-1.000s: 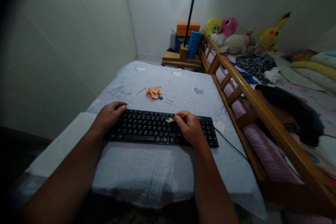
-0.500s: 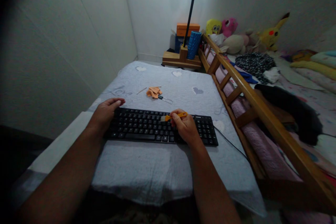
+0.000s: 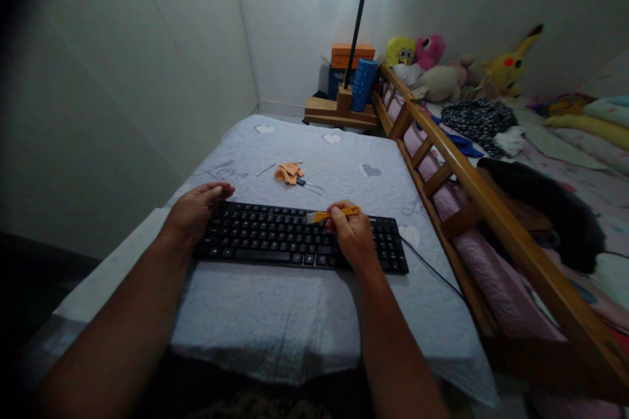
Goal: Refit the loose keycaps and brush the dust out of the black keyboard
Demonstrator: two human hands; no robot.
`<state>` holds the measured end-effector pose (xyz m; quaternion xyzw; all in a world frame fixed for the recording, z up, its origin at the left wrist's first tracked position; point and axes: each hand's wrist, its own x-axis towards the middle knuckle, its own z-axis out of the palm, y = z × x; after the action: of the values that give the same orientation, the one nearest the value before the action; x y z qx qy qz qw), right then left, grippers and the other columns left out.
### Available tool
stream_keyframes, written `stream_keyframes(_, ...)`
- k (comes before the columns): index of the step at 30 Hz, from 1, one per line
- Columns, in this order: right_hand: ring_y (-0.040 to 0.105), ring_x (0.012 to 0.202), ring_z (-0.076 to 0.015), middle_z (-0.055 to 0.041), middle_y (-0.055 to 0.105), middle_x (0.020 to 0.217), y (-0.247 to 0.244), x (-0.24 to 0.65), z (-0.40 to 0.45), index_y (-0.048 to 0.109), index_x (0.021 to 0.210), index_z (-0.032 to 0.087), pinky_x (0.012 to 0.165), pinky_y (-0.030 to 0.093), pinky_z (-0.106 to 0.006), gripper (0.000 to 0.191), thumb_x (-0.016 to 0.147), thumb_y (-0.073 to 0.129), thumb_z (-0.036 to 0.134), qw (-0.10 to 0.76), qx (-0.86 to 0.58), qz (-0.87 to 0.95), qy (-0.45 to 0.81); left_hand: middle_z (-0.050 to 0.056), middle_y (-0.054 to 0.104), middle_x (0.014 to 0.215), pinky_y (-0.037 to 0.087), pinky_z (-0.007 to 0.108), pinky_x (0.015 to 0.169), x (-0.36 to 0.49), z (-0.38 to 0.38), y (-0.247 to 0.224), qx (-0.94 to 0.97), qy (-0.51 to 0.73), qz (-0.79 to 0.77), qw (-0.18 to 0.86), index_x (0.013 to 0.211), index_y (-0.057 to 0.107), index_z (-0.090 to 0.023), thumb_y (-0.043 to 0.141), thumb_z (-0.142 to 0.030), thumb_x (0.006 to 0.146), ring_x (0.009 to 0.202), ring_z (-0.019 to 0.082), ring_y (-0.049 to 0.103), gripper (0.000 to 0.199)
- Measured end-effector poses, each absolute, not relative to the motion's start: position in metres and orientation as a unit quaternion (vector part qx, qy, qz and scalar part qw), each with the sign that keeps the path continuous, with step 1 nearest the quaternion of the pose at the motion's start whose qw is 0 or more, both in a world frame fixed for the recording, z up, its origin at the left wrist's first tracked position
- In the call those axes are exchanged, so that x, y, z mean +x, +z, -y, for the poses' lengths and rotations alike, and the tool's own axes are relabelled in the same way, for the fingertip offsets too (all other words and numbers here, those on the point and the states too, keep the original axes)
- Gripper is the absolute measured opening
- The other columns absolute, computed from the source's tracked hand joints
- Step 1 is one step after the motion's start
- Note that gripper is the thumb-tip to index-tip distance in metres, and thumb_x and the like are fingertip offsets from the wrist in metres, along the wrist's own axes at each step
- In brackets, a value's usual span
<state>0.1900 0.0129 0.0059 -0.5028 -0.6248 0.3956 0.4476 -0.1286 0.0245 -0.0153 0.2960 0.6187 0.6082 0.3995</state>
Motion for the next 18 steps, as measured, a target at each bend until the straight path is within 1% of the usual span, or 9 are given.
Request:
stream_keyframes(1,0.06,0.056,-0.0171,-0.0005,0.066,0.065,0.004,0.188,-0.013,0.064,0.088,0.02,0.052,0.043,-0.027,0.033,0.092,0.05,0.05,0.433,-0.495,0.632,0.409,0.007,0.075,0.092,0.051,0.036,0.098,-0.129,-0.024,-0.015,0.294,0.608,-0.617,0.404,0.082,0.069,-0.017,0.067,-0.026,0.07,0.098,0.021,0.07,0.016)
stream_keyframes(3,0.062,0.057,-0.0174,-0.001,0.066,0.064,0.002,0.187,-0.014,0.063,0.086,0.021,0.055,0.045,-0.027,0.034,0.094,0.048,0.05,0.41,-0.5,0.661,0.381,0.007,0.075,0.092,0.052,0.037,0.097,-0.13,-0.024,-0.015,0.295,0.608,-0.614,0.408,0.082,0.069,-0.017,0.067,-0.026,0.07,0.098,0.021,0.07,0.015)
stream_keyframes(6,0.062,0.061,-0.019,-0.0022,0.064,0.062,0.003,0.193,-0.017,0.062,0.078,0.021,0.063,0.045,-0.029,0.034,0.096,0.042,0.043,0.398,-0.542,0.702,0.235,0.007,0.075,0.09,0.052,0.038,0.097,-0.131,-0.023,-0.014,0.288,0.615,-0.607,0.414,0.082,0.07,-0.017,0.067,-0.024,0.069,0.098,0.022,0.07,0.014)
stream_keyframes(8,0.061,0.063,-0.0207,-0.0044,0.063,0.063,0.006,0.199,-0.019,0.06,0.074,0.021,0.065,0.043,-0.031,0.034,0.095,0.038,0.039,0.395,-0.581,0.699,0.131,0.006,0.075,0.088,0.052,0.038,0.098,-0.131,-0.023,-0.014,0.28,0.62,-0.603,0.416,0.08,0.07,-0.017,0.068,-0.023,0.069,0.097,0.022,0.07,0.013)
stream_keyframes(11,0.06,0.065,-0.0223,-0.0059,0.062,0.065,0.01,0.207,-0.02,0.057,0.072,0.022,0.066,0.042,-0.032,0.032,0.093,0.036,0.036,0.407,-0.619,0.669,0.052,0.006,0.074,0.086,0.052,0.038,0.098,-0.13,-0.023,-0.013,0.274,0.621,-0.602,0.42,0.08,0.07,-0.018,0.068,-0.022,0.069,0.096,0.021,0.07,0.012)
stream_keyframes(13,0.059,0.066,-0.0218,-0.0047,0.062,0.066,0.011,0.208,-0.019,0.057,0.073,0.023,0.067,0.043,-0.031,0.03,0.093,0.038,0.037,0.435,-0.617,0.653,0.063,0.005,0.074,0.086,0.051,0.037,0.098,-0.13,-0.023,-0.013,0.271,0.621,-0.601,0.423,0.08,0.07,-0.018,0.069,-0.022,0.069,0.095,0.02,0.07,0.013)
stream_keyframes(14,0.059,0.065,-0.0209,-0.0033,0.061,0.065,0.011,0.207,-0.018,0.057,0.074,0.023,0.066,0.043,-0.031,0.03,0.093,0.04,0.038,0.452,-0.607,0.647,0.093,0.005,0.074,0.087,0.051,0.036,0.098,-0.13,-0.023,-0.013,0.27,0.621,-0.601,0.424,0.081,0.07,-0.017,0.069,-0.022,0.069,0.094,0.02,0.07,0.013)
stream_keyframes(16,0.057,0.06,-0.0184,0.0002,0.058,0.062,0.009,0.201,-0.015,0.057,0.078,0.023,0.061,0.043,-0.029,0.03,0.095,0.043,0.043,0.477,-0.571,0.639,0.194,0.006,0.074,0.087,0.052,0.035,0.096,-0.13,-0.023,-0.013,0.271,0.62,-0.602,0.425,0.081,0.069,-0.017,0.068,-0.022,0.068,0.094,0.02,0.07,0.014)
stream_keyframes(18,0.055,0.056,-0.0164,0.0026,0.055,0.059,0.007,0.193,-0.012,0.058,0.081,0.023,0.057,0.043,-0.027,0.031,0.096,0.045,0.047,0.476,-0.524,0.636,0.308,0.006,0.074,0.088,0.053,0.035,0.094,-0.13,-0.023,-0.013,0.275,0.616,-0.605,0.424,0.082,0.069,-0.017,0.068,-0.023,0.068,0.094,0.02,0.07,0.015)
